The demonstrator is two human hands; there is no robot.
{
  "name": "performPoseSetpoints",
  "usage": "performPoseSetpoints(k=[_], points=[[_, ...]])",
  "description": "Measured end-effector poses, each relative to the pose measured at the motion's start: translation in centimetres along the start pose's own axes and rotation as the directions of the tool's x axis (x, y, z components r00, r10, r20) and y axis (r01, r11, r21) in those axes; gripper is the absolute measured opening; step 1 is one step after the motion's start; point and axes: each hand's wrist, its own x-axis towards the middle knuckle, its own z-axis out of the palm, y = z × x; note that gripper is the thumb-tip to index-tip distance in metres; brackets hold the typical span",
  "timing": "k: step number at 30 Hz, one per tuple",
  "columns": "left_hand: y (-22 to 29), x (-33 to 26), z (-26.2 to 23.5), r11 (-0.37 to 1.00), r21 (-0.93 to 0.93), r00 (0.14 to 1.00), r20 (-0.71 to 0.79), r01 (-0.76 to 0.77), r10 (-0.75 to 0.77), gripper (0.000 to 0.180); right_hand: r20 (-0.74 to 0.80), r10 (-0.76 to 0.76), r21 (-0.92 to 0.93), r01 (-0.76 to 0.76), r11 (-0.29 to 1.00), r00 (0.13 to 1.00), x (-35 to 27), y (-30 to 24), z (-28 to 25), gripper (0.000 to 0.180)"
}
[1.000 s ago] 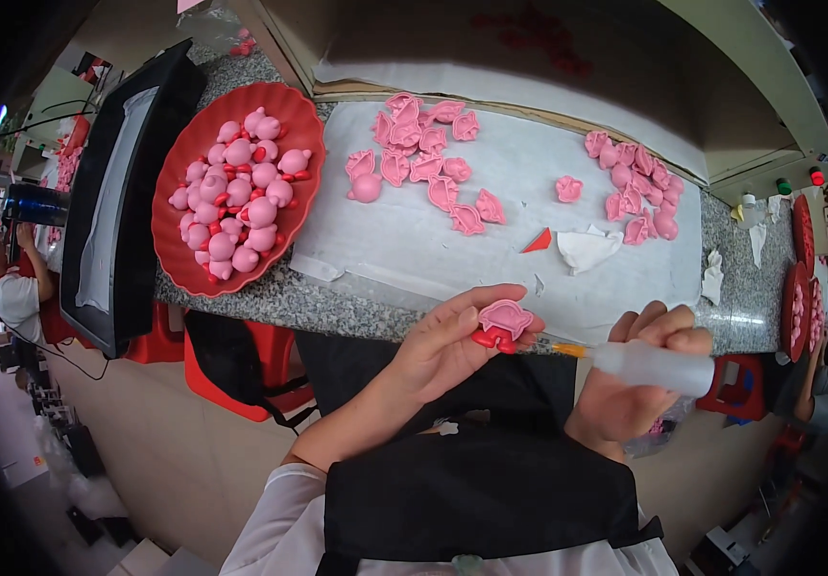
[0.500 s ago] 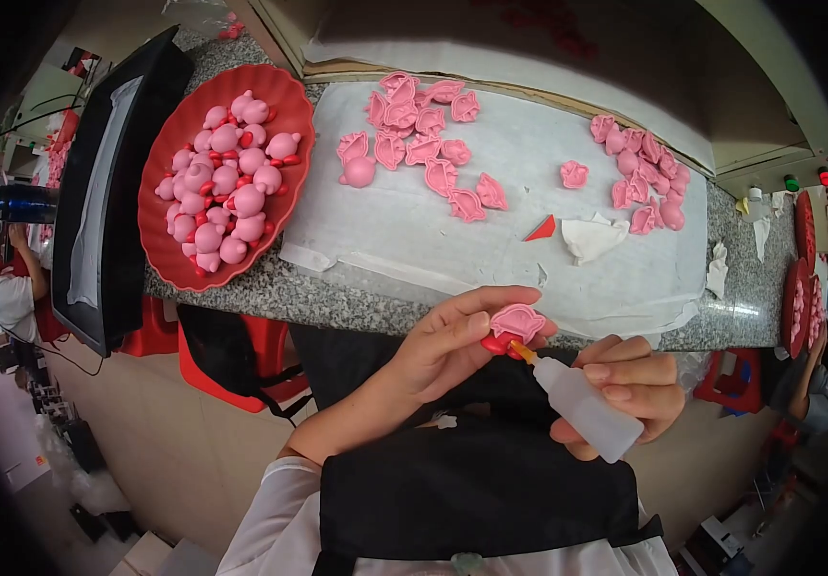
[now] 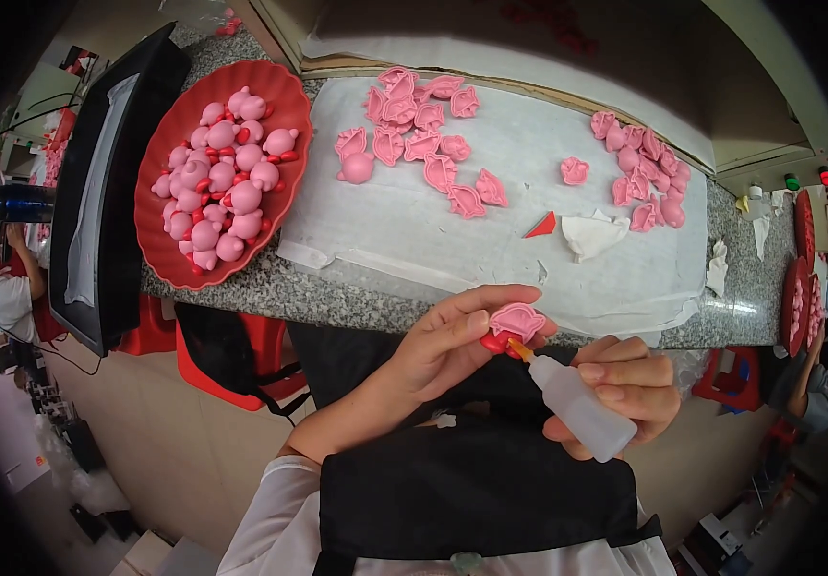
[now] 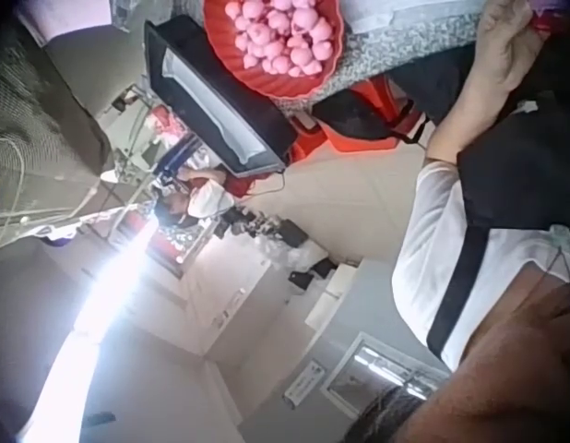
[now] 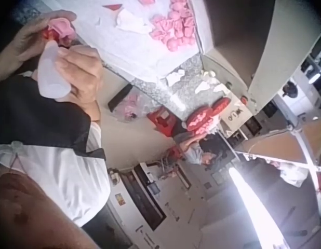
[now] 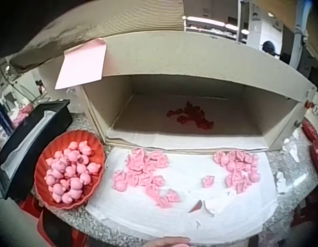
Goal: Assembling small clay figures by applying liquid adhesive or glaze to individual components at a workbench.
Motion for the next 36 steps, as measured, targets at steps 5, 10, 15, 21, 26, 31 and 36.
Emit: performPoseSetpoints(k=[5, 10, 15, 21, 26, 31, 36], points=[[-0.13, 0.16, -0.03, 1.0, -0.02, 1.0, 0.022, 0.001, -0.001, 0.047, 0.005, -0.011, -0.023, 0.011, 1.0, 1.0, 0.13, -0.14, -0.13, 0.049], [-0.15, 0.16, -0.02, 0.999, -0.036, 0.999, 0.039, 0.012, -0.01, 0.048, 0.022, -0.003, -0.038, 0.004, 0.999, 1.0, 0.16, -0.29, -0.19, 0.049], [-0.48, 0.14, -0.21, 1.0, -0.028, 0.999, 0.044, 0.01, -0.009, 0.048, -0.018, -0.02, -0.024, 0.019, 1.0, 1.0, -0.23, 0.01, 0.08, 0.049], [-0.53, 0.15, -0.16, 0.999, -0.031, 0.998, 0.058, 0.018, -0.016, 0.048, -0.016, -0.03, -0.023, 0.03, 0.999, 0.999, -0.07, -0.08, 0.15, 0.05], [-0.5, 0.12, -0.14, 0.999, -0.043, 0.998, 0.054, 0.032, -0.029, 0.048, -0.003, -0.05, -0.012, 0.05, 0.999, 0.999, 0.11, -0.29, -0.04, 0.051], [-0.58, 0.15, -0.1, 1.0, -0.02, 0.998, 0.067, 0.008, -0.007, 0.047, -0.007, -0.047, -0.019, 0.046, 0.999, 0.999, 0.01, -0.22, 0.04, 0.052], [-0.58, 0.14, 0.03, 1.0, -0.015, 0.998, 0.054, 0.017, -0.016, 0.047, 0.004, -0.065, -0.019, 0.065, 0.998, 0.998, -0.15, -0.03, 0.05, 0.052]])
